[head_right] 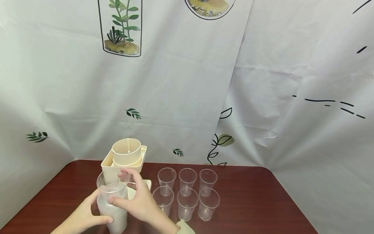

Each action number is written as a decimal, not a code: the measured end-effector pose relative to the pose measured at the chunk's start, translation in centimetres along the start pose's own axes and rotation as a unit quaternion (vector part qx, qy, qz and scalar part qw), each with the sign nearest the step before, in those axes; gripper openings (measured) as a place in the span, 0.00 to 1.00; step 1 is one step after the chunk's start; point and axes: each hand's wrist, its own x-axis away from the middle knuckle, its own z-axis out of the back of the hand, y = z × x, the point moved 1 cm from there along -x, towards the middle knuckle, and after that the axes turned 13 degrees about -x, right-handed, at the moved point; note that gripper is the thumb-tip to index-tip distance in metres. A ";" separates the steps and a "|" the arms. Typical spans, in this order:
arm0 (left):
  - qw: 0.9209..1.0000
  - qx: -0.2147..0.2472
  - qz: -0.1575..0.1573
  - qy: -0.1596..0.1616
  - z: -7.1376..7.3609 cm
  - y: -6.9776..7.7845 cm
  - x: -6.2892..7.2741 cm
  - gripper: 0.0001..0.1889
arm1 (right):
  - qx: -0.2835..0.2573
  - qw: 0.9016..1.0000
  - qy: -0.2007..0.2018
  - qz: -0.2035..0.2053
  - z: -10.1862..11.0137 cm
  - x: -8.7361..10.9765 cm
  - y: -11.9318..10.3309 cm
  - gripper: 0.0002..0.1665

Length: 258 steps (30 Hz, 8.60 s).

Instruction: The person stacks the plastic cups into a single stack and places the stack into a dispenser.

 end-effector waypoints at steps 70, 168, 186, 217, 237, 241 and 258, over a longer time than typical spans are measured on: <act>1.000 0.013 -0.028 -0.003 0.0 -0.6 -0.3 0.36 | 0.069 0.996 -0.011 -0.064 0.2 0.6 1.5 0.29; 1.000 0.030 -0.005 -0.002 -0.2 -0.9 0.0 0.39 | 0.428 0.885 0.124 0.138 12.2 9.1 -4.2 0.28; 0.999 0.029 -0.013 0.008 -0.3 -0.7 0.0 0.38 | 0.450 0.870 0.163 0.119 15.9 10.1 -4.7 0.32; 0.999 0.023 -0.024 0.007 -0.3 -0.7 -0.1 0.38 | 0.299 0.938 0.170 -0.031 20.7 13.9 -1.7 0.42; 0.998 0.058 -0.010 -0.022 -0.3 -0.9 0.0 0.38 | 0.108 0.982 0.076 -0.137 21.8 14.4 0.6 0.45; 0.998 0.054 -0.002 -0.017 -0.2 -0.8 0.0 0.38 | 0.094 0.980 0.082 -0.153 21.7 14.3 0.9 0.46; 0.999 0.051 0.010 -0.014 -0.1 -0.5 0.0 0.37 | 0.022 0.985 0.058 -0.163 22.0 13.9 1.6 0.46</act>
